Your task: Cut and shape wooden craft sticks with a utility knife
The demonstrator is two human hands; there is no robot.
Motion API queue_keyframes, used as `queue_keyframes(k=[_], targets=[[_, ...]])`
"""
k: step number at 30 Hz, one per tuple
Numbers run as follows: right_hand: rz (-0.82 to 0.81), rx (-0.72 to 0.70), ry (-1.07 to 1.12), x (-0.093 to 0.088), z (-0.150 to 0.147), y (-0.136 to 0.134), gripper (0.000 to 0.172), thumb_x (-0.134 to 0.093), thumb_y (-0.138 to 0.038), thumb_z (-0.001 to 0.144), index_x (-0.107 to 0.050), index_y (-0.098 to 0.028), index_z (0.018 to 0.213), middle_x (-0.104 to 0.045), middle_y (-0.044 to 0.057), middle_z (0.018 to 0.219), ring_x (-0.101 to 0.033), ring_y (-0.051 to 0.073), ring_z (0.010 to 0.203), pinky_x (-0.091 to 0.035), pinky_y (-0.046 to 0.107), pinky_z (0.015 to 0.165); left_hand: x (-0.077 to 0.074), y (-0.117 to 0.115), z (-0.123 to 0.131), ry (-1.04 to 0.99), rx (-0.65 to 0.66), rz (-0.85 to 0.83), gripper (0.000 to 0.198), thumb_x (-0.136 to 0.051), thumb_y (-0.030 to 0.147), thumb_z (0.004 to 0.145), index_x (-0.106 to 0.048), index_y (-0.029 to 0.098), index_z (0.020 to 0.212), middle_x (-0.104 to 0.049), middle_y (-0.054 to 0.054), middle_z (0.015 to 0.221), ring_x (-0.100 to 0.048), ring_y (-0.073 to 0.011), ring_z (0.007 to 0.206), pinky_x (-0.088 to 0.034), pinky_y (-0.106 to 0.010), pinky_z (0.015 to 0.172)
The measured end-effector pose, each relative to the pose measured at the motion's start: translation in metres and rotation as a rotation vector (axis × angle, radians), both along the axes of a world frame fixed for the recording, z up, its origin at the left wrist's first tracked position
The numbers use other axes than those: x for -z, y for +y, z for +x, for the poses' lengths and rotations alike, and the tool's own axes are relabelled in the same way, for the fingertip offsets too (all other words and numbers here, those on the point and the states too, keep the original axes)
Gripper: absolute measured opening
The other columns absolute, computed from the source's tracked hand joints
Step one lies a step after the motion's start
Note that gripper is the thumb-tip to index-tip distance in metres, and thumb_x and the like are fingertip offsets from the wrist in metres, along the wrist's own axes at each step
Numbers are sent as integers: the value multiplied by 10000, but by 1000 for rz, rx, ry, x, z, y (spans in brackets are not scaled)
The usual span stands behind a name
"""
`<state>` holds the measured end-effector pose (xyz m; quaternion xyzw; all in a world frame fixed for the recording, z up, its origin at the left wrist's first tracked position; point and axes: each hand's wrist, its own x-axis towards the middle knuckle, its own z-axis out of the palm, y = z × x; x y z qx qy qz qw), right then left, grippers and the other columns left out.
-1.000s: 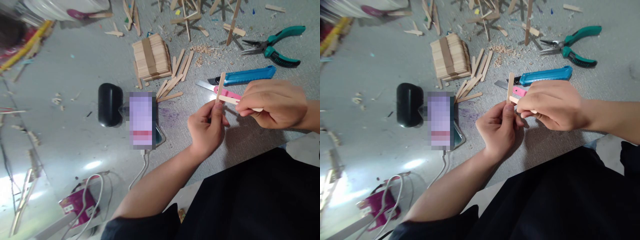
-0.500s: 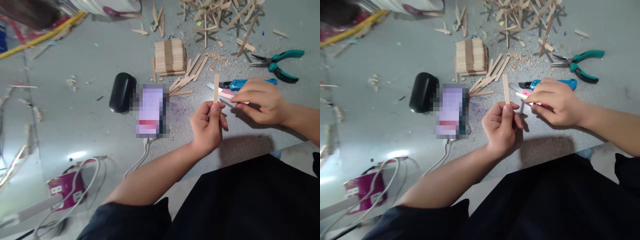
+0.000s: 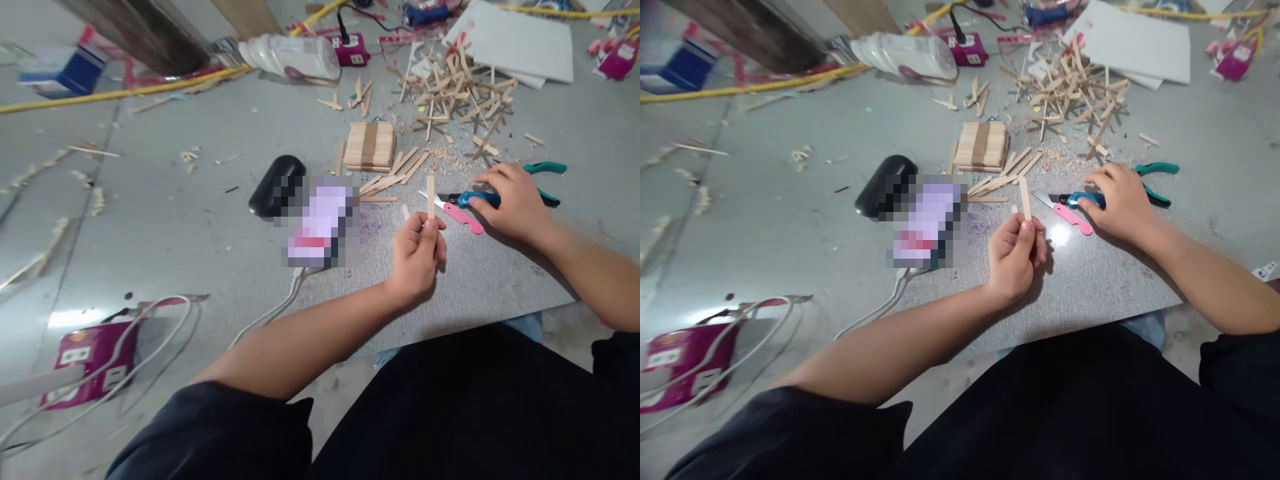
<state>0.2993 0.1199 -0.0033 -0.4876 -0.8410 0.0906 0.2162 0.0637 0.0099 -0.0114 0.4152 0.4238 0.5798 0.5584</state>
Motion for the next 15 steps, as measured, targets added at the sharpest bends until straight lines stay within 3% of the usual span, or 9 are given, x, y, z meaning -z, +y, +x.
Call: queue_keyframes(k=[5, 8, 11, 15], targets=[[-54, -39, -78, 7, 4, 4, 378, -781, -584, 1036, -815, -244, 1200, -776, 194, 1267, -718, 453, 1223, -570, 671, 1077, 4, 6, 0, -17, -14, 23, 638, -751, 884, 1034, -594, 271, 945, -564, 84, 517, -448, -88, 395, -338, -227, 386], [-21, -14, -4, 8, 1, 1, 355, -659, -541, 1104, -769, -216, 1195, -766, 219, 1248, -723, 442, 1203, -576, 643, 1051, 5, 8, 0, -28, -22, 27, 647, -734, 885, 1042, -584, 266, 928, -575, 77, 520, -446, -83, 395, -334, -218, 389], [23, -26, 60, 1, -2, -2, 416, -486, -535, 1181, -697, -203, 1316, -759, 237, 1302, -738, 404, 1162, -593, 587, 982, 5, 10, -1, -44, -31, 30, 645, -733, 878, 1047, -590, 260, 932, -593, 72, 530, -443, -78, 396, -333, -211, 390], [38, -177, 115, -10, -13, -7, 467, -384, -587, 1223, -664, -236, 1356, -813, 145, 1131, -759, 305, 951, -590, 455, 835, 4, 11, -2, -73, -10, 35, 620, -745, 846, 1059, -604, 253, 942, -614, 66, 540, -443, -76, 391, -332, -204, 389]])
